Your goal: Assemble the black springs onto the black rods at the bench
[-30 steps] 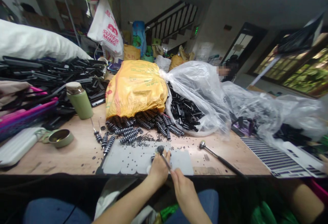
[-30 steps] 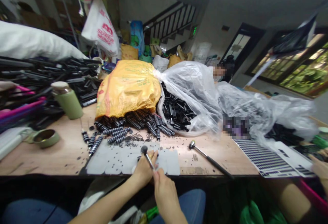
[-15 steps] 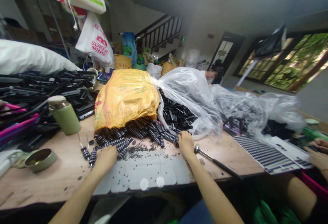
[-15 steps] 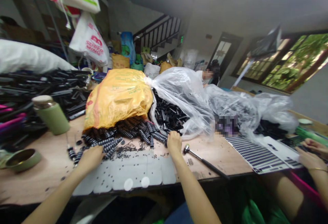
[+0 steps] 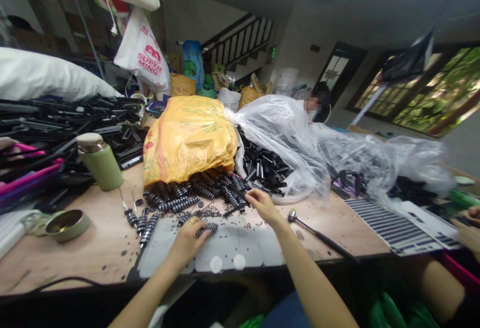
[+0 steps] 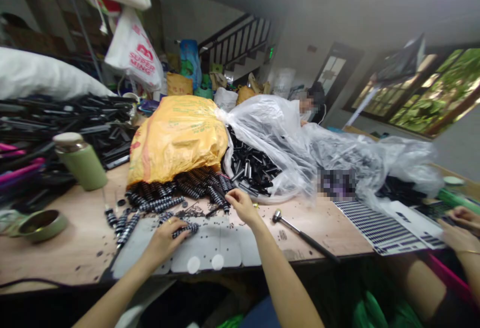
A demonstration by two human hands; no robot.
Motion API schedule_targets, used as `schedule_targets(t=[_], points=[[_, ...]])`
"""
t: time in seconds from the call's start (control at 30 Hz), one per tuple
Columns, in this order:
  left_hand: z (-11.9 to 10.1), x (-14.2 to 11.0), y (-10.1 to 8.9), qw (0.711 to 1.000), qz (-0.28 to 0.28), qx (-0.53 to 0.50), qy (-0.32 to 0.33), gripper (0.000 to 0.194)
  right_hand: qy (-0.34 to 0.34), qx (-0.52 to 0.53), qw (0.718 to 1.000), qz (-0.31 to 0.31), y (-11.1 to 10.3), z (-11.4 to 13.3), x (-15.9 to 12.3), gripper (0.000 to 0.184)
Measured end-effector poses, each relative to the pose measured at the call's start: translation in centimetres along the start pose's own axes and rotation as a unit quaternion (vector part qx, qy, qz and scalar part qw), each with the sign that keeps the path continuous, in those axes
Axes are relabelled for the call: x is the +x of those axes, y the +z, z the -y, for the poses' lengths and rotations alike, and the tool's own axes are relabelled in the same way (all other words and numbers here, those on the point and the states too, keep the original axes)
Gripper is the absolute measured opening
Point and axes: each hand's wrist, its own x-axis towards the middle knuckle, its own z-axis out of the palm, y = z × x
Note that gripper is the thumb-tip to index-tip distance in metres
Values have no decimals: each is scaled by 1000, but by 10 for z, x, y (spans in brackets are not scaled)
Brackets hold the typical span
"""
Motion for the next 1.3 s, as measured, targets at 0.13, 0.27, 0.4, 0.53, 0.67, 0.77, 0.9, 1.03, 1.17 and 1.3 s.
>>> schedule_targets(t=[0.13, 0.27, 0.4, 0.53, 0.67, 0.77, 0.9, 1.03, 1.17, 1.3], points=[[5, 0, 19, 999, 16, 30, 10, 18, 13, 80, 997, 11, -3, -9, 1, 31], [15, -10, 14, 996, 39, 73, -15, 23, 40, 163, 986, 26, -5, -11, -1, 36], [2, -13, 4, 992, -7, 103, -72, 34, 71, 229, 962, 129, 3, 4, -13, 40], [-30, 1, -2, 985, 46, -119, -120, 30, 96, 249, 938, 220, 20, 25, -22, 42], [-44, 11, 6, 896, 103, -339, -268, 31, 50, 197, 964, 169, 38, 46, -36, 56], [-46, 12, 16, 873, 34, -374, -311, 30, -93, 5, 987, 128, 47, 61, -51, 95], [-46, 11, 13, 898, 41, -335, -281, 33, -137, -142, 972, 128, 47, 70, -61, 98], [-25, -4, -8, 974, -24, -64, -218, 38, -72, -181, 978, 76, 27, 53, -70, 94], [0, -30, -14, 973, 34, 152, -168, 36, 26, -244, 966, 77, 18, 20, -91, 94], [10, -36, -7, 980, 69, 146, -119, 29, 96, -290, 949, 80, 22, -1, -110, 94]])
